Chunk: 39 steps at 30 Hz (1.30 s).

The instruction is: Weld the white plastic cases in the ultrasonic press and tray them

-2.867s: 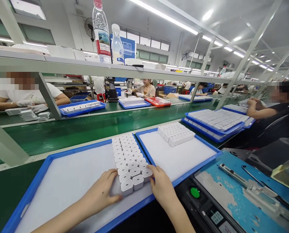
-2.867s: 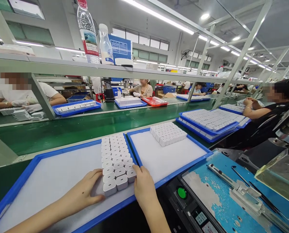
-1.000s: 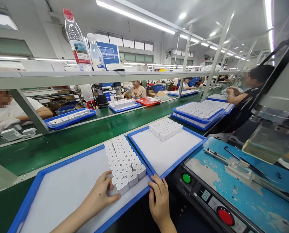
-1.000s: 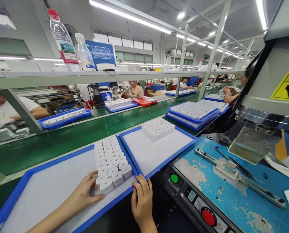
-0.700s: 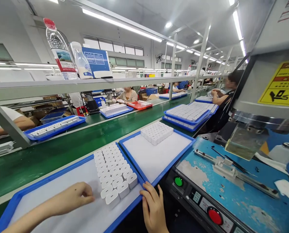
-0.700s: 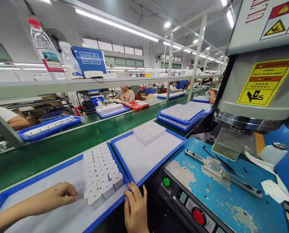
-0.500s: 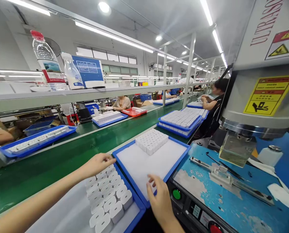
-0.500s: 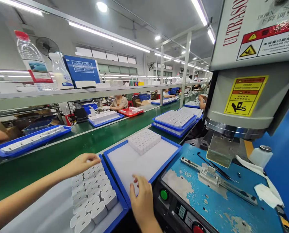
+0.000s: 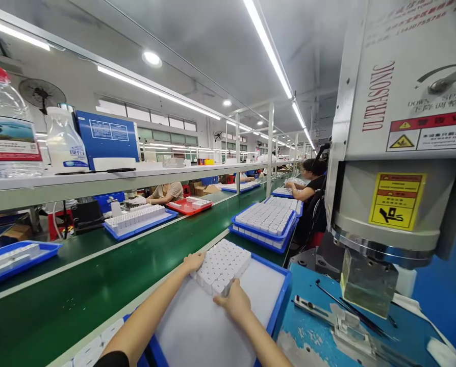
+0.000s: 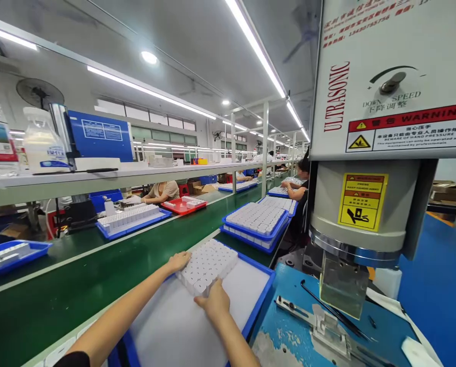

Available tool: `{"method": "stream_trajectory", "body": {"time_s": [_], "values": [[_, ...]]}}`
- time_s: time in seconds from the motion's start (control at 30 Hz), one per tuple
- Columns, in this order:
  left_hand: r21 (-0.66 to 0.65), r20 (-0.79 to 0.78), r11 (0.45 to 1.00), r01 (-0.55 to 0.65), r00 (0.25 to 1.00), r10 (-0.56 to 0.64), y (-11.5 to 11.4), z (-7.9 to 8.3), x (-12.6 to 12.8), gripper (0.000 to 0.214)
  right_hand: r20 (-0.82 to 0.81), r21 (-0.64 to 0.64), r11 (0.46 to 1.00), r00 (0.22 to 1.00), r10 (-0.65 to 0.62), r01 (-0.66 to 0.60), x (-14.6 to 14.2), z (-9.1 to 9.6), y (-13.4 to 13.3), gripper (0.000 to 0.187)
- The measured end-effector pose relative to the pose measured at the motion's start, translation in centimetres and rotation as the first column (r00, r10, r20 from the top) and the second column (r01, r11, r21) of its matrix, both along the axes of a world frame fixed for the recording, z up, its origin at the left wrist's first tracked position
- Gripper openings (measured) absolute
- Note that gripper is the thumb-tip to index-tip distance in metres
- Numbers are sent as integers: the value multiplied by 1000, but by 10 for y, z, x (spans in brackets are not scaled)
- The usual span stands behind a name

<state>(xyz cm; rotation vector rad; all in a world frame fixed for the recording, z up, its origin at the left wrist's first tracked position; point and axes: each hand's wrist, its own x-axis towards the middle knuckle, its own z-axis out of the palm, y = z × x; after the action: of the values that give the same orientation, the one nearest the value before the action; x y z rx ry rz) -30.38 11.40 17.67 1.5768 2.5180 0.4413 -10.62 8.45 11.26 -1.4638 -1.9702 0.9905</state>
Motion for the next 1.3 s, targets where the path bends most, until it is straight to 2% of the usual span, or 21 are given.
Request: {"method": "stream_trajectory", "body": {"time_s": [0.1,0.2,0.33,0.5,0.63,0.83,0.93,1.07,1.17,1.3], "values": [[-5,-30,999,-37,999,37,8,-19,1,37,25,-11,997,997,-77,77,-11,-8,5,73],[13,-55,996,-83,995,83,8,-36,5,42,31,-5,996,996,-84,84,-13,-10,7,66],[9,-52,995,-98,994,98,3,-44,10,48,74,1,998,995,-64,64,-8,-8,4,53],[-15,-45,995,-99,994,98,-10,-45,16,48,-4,23,1000,1000,8,-8,2,-7,-12,49],[-14,-40,995,-96,995,96,-26,-42,23,48,-27,29,1000,1000,0,1,9,-4,-28,49],[27,-46,998,-61,997,62,-40,-16,49,51,-61,103,992,996,-62,68,33,13,-49,47],[57,-51,998,-15,999,17,-42,1,77,52,-106,146,982,989,-106,121,59,25,-58,48],[89,-54,994,70,996,-65,-41,15,135,51,-138,165,963,972,-192,214,111,31,-71,53],[104,-49,985,137,990,-132,-43,15,189,51,-116,179,944,959,-260,278,159,27,-83,53],[118,-29,972,202,979,-200,-51,0,265,49,-106,182,916,933,-343,358,227,13,-103,54]]}}
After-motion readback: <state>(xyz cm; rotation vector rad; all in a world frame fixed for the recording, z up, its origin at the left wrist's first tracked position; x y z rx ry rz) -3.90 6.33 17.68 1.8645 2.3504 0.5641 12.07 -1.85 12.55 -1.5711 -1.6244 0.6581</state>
